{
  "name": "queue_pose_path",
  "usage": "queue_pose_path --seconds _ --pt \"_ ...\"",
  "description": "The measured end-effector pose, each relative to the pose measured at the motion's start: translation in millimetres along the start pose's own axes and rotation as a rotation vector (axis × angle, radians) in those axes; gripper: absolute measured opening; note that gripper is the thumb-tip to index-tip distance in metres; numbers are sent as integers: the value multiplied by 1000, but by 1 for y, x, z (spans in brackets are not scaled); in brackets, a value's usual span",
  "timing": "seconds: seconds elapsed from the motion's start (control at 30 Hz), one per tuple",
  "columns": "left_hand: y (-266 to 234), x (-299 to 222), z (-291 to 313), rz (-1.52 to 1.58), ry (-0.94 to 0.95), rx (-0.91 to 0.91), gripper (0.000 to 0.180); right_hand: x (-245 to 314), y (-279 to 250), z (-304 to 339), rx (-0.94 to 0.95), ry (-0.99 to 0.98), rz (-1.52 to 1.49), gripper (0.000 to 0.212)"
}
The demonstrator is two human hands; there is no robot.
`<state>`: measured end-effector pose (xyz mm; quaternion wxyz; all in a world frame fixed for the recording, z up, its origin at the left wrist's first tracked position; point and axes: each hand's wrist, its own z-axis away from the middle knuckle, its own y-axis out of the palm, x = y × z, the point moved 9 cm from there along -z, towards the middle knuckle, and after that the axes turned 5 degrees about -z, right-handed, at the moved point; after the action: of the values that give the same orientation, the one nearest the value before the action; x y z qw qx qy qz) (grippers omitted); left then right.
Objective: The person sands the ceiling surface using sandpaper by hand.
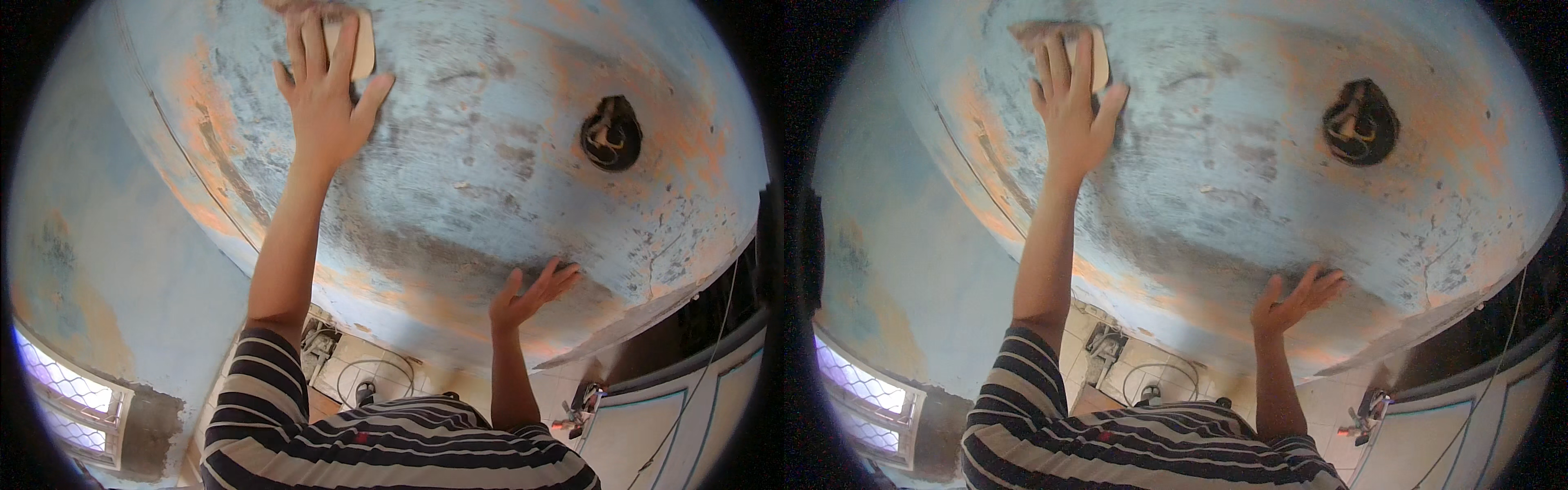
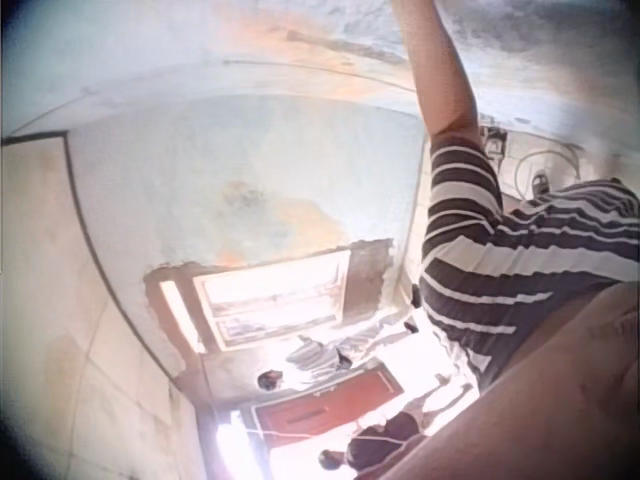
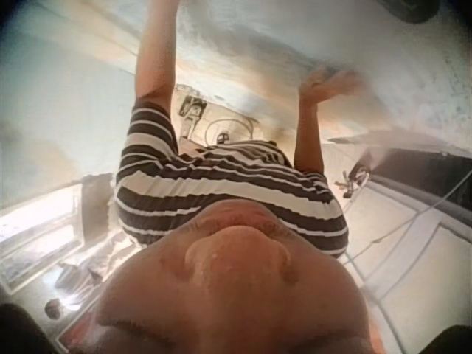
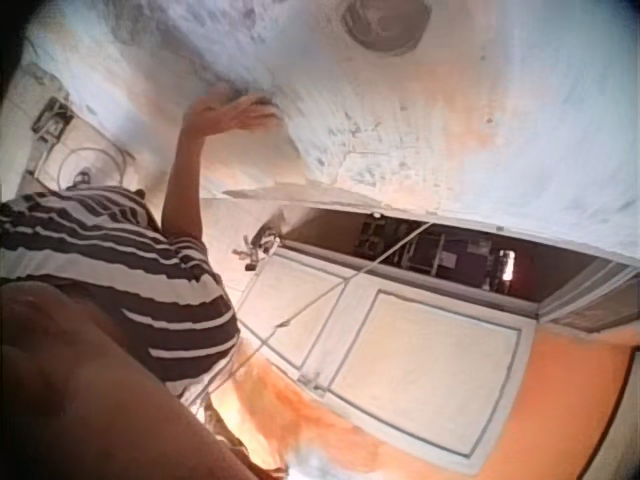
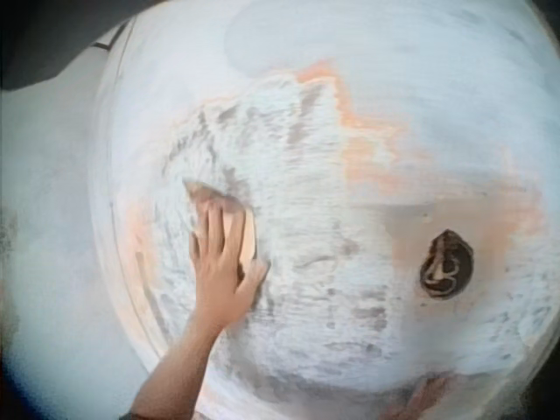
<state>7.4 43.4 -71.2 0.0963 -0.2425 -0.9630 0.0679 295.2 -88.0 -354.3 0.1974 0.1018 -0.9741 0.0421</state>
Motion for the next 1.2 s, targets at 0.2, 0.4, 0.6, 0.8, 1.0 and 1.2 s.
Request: queue_pose_path --seconds 0.2,0.4,0.6,0.8,1.0,1.2 --pt "46 -16 153 80 -104 198 78 84 29 39 202 -42 -308 60" --pt "60 -26 280 235 -205 340 61 112 49 55 243 -58 -337 60" --pt "-23 60 -29 28 -22 -112 77 140 62 29 137 -41 -273 61" --pt "-1 78 48 164 -16 26 76 177 83 21 27 -63 -249 59" --pt "52 65 332 210 -99 480 73 202 106 51 64 -56 -220 58" --pt "-21 117 19 137 15 -15 93 218 125 47 -9 -8 -210 59"
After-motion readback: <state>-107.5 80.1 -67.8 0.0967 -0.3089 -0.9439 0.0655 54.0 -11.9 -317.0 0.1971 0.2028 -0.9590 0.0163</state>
